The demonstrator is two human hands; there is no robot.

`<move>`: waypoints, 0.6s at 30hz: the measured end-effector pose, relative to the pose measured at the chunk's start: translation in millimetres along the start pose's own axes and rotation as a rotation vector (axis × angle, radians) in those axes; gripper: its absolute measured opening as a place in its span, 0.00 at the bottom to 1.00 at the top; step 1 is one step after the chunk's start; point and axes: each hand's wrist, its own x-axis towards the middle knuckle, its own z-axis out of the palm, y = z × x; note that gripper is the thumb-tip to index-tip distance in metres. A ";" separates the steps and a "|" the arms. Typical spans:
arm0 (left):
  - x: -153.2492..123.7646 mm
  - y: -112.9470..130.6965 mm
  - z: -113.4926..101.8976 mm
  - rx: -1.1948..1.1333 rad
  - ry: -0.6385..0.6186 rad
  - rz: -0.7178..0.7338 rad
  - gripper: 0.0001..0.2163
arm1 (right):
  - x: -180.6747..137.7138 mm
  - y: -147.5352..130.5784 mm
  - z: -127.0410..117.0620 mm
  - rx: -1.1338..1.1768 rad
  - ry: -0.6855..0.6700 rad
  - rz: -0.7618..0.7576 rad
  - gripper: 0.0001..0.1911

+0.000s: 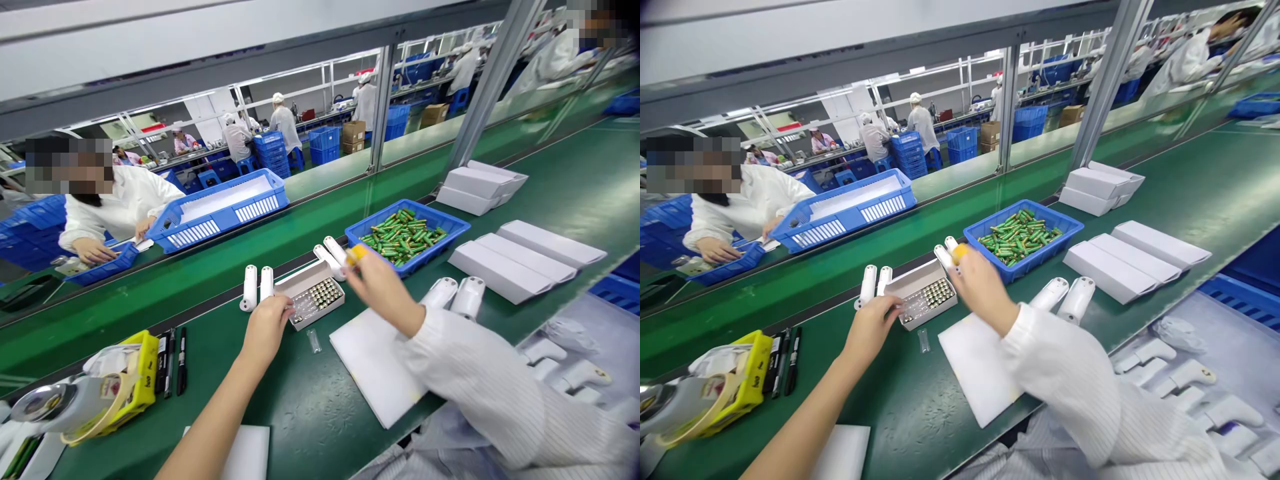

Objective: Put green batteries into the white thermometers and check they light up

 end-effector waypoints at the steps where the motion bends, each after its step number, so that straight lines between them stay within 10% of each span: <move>1: 1.1 -0.5 3.6 0.003 -0.011 0.021 0.04 | -11.2 -12.5 6.0 0.123 -0.158 -0.042 0.04; 5: 1.3 -2.8 9.4 0.004 -0.029 0.073 0.07 | -50.2 -44.0 39.1 0.347 -0.521 -0.205 0.09; 11: -4.4 -11.0 1.5 -0.069 0.048 0.084 0.09 | -65.8 -38.0 74.3 0.328 -0.475 -0.340 0.10; 18: -9.1 -3.0 -8.3 -0.184 0.087 0.033 0.08 | -60.1 -33.4 71.5 0.395 -0.506 -0.128 0.03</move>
